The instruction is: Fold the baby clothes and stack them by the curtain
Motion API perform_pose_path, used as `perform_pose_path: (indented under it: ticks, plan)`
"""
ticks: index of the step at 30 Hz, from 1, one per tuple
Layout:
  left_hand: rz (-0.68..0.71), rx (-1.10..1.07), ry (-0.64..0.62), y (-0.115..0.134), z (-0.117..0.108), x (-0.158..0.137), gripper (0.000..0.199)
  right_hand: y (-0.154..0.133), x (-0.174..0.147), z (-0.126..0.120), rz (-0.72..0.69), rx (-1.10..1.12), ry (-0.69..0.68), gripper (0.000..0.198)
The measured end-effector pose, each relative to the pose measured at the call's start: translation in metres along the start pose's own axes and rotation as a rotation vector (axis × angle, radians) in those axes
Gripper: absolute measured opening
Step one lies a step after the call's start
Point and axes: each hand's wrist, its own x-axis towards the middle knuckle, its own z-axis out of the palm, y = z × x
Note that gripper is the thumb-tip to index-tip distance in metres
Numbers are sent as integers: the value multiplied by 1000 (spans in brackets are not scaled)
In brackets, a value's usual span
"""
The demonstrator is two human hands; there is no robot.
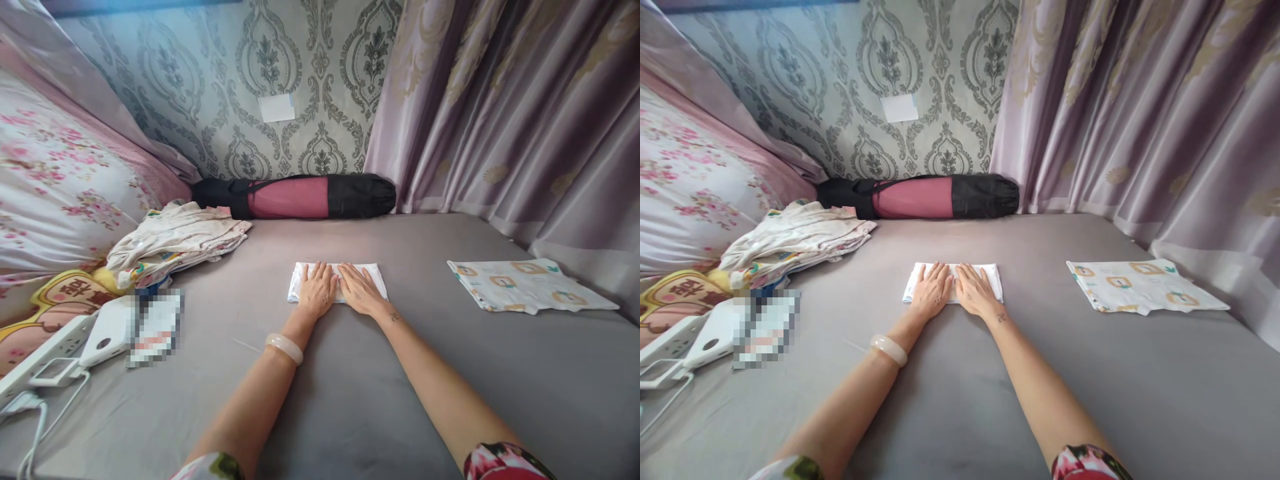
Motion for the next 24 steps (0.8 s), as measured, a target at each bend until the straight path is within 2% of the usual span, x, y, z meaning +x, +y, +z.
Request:
perform_pose_path:
  ticks: [2, 4, 10, 15, 17, 21, 24]
  plan:
    - [-37, -5, 69, 1, -2, -2, 49, -4, 0, -3, -18, -13, 37, 54]
    - [-58, -8, 81, 1, -2, -3, 49, -8, 0, -4, -50, -34, 61, 54]
    - [-34, -8, -75, -1, 7, -4, 48, -9, 3, 6, -61, -10, 7, 54]
    - [-64, -17, -127, 0, 5, -2, 47, -7, 6, 4, -48, 18, -3, 53]
    - [-60, -27, -103, 0, 3, 0, 45, -8, 7, 0, -36, 39, -21, 53]
    - [-19, -13, 46, -1, 0, 2, 42, -9, 6, -6, -42, 34, -13, 54]
    - [6, -26, 24, -2, 1, 3, 43, -8, 6, -2, -60, 11, -25, 54]
